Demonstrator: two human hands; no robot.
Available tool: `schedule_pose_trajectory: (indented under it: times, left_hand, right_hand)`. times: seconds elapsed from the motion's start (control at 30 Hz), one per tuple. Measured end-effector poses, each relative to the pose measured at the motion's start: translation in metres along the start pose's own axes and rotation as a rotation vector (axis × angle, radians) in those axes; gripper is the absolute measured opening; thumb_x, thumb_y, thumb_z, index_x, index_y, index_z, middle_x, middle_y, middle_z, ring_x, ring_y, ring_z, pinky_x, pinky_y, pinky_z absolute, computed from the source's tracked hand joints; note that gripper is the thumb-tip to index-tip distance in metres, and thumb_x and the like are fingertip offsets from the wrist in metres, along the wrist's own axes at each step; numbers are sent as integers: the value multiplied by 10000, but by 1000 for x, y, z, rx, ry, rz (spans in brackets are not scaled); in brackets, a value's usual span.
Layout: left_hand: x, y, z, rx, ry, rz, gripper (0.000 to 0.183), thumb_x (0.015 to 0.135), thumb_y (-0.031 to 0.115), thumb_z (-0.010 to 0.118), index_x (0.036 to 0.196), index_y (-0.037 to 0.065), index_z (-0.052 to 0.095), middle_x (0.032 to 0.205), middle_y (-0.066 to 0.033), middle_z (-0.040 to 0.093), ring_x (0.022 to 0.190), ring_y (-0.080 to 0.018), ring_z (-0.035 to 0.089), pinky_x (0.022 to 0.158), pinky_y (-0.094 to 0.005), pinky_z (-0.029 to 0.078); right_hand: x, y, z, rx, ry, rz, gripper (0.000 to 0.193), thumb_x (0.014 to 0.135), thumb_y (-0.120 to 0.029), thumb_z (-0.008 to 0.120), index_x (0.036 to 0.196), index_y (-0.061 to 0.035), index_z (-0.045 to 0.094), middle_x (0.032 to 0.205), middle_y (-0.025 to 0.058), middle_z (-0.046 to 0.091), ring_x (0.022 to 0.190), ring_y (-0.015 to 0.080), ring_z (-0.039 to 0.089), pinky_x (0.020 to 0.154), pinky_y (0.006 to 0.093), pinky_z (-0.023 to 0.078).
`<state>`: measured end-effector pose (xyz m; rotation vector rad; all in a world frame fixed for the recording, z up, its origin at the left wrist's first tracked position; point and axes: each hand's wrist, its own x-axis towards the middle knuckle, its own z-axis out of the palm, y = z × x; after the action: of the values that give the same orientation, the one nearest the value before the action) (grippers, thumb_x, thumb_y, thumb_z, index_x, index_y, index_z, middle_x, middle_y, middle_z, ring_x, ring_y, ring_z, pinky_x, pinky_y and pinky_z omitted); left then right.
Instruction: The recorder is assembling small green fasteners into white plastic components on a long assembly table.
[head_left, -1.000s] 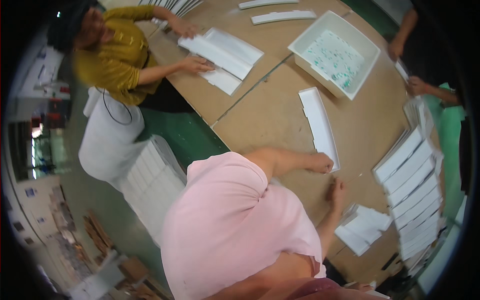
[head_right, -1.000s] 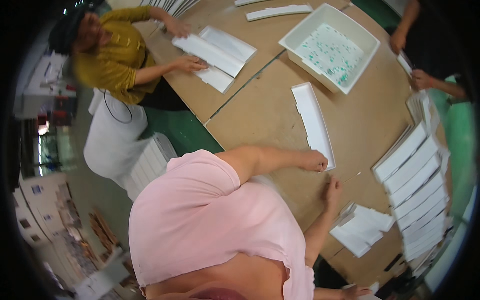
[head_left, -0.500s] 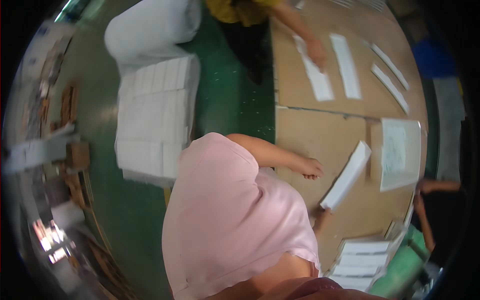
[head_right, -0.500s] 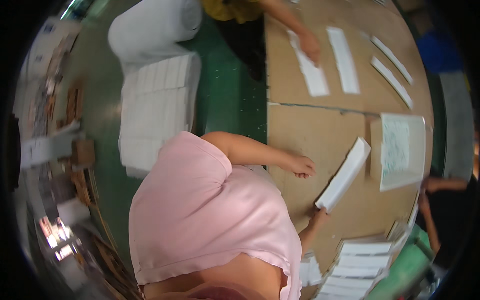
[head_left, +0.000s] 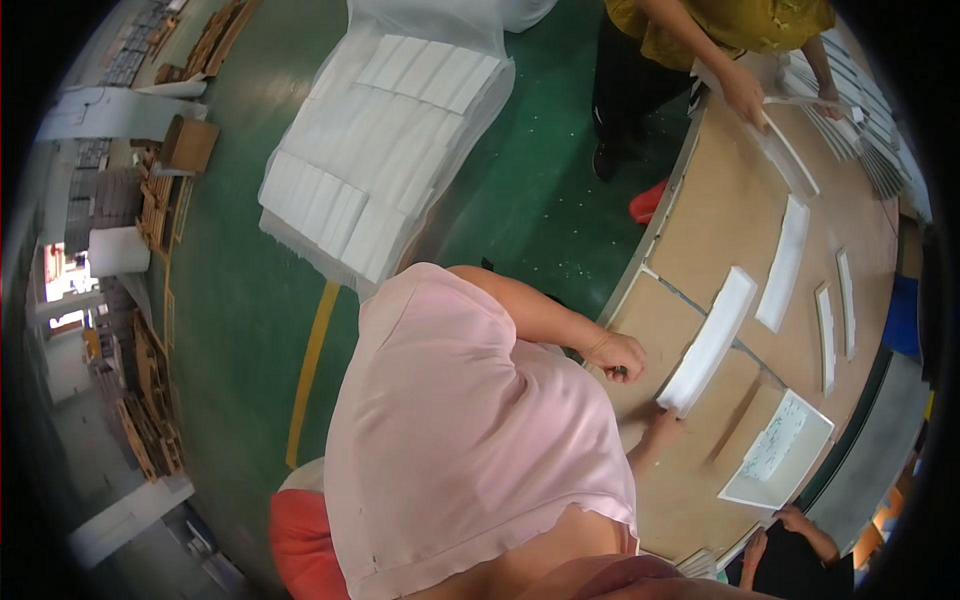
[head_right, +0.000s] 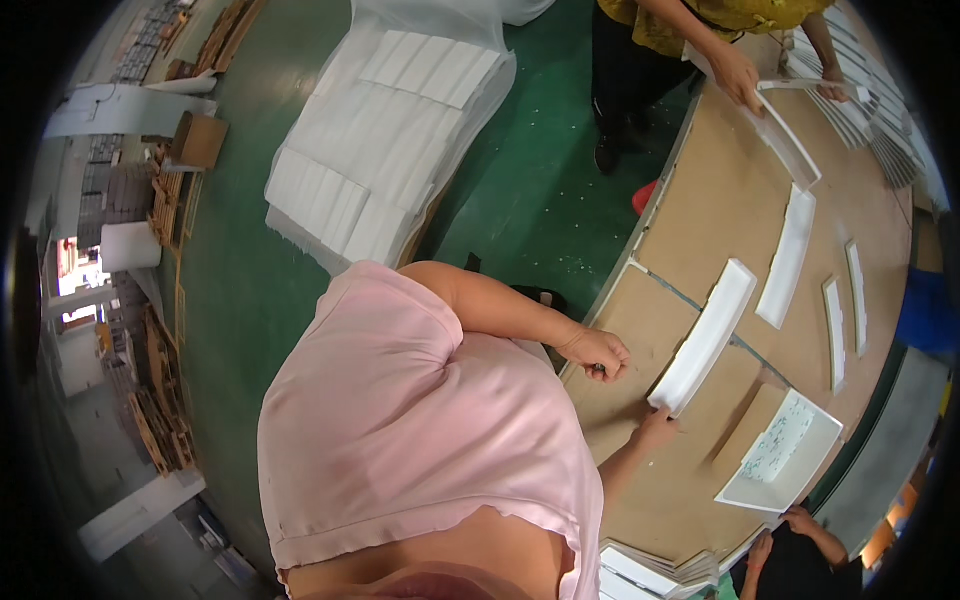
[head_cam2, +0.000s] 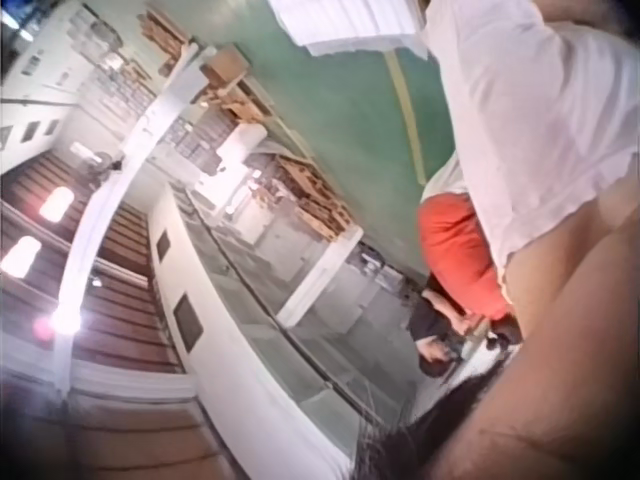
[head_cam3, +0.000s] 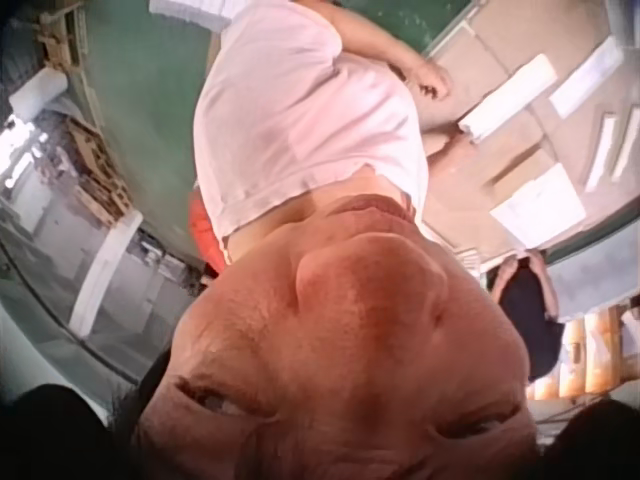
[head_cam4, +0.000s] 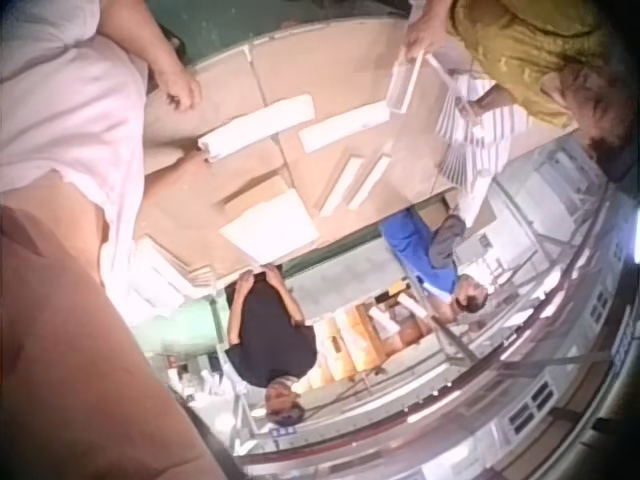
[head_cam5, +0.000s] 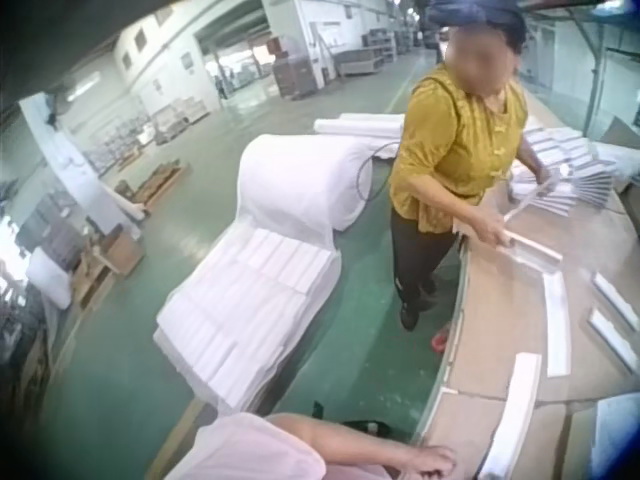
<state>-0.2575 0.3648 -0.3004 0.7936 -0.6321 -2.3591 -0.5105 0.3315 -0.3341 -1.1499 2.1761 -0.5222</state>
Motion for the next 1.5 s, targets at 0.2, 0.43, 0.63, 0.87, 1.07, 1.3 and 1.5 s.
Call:
schedule_pose_trajectory:
  times: [0.2,0.43,0.63,0.87,1.07,1.3,1.5]
  left_hand:
    - [-16,7,-4,-148,58,-31,122,732,91,511,839,43,547,684,-22,513,533,-91,429,477,-230,354]
    - [-19,-10,-7,-46,66,9,155,805,169,503,879,47,562,723,-13,538,591,-90,486,505,-225,383]
    - [-11,-6,-6,-24,73,-22,166,813,212,508,788,63,576,682,-22,552,572,-97,502,488,-238,395]
    - [49,7,33,75,-205,-100,180,820,175,485,727,35,552,663,-41,505,585,-123,453,506,-248,368]
    - [103,-31,85,-46,-147,-521,139,853,193,467,748,104,473,717,-28,497,585,-117,444,512,-238,358]
    - [140,-114,153,149,-132,-753,156,857,195,471,757,76,480,691,-57,505,573,-146,469,481,-255,352]
    - [153,-110,164,399,-17,-690,155,864,187,447,750,90,487,684,-44,507,567,-135,469,510,-262,390]
  right_hand:
    - [66,-57,46,216,-165,-50,242,789,-175,501,752,65,505,577,84,529,400,111,424,357,250,318]
    - [161,-72,70,606,-337,122,194,810,-165,545,837,27,557,703,45,553,464,63,388,343,206,243]
    - [127,-51,41,577,-518,176,126,825,-144,543,866,-28,573,720,29,554,470,48,382,348,173,238]
    - [-26,-28,-33,535,-437,210,162,835,-226,530,822,-72,581,628,-29,509,435,22,366,354,172,261]
    - [-69,58,-118,479,53,157,207,815,-253,532,783,-54,581,642,14,550,527,82,463,469,239,379]
    - [-150,217,-221,245,760,391,212,788,-221,533,840,-26,598,795,160,622,764,284,609,689,359,464]
    - [-39,268,-277,-164,787,461,266,792,-282,558,887,-35,591,877,187,604,849,324,586,717,417,461]
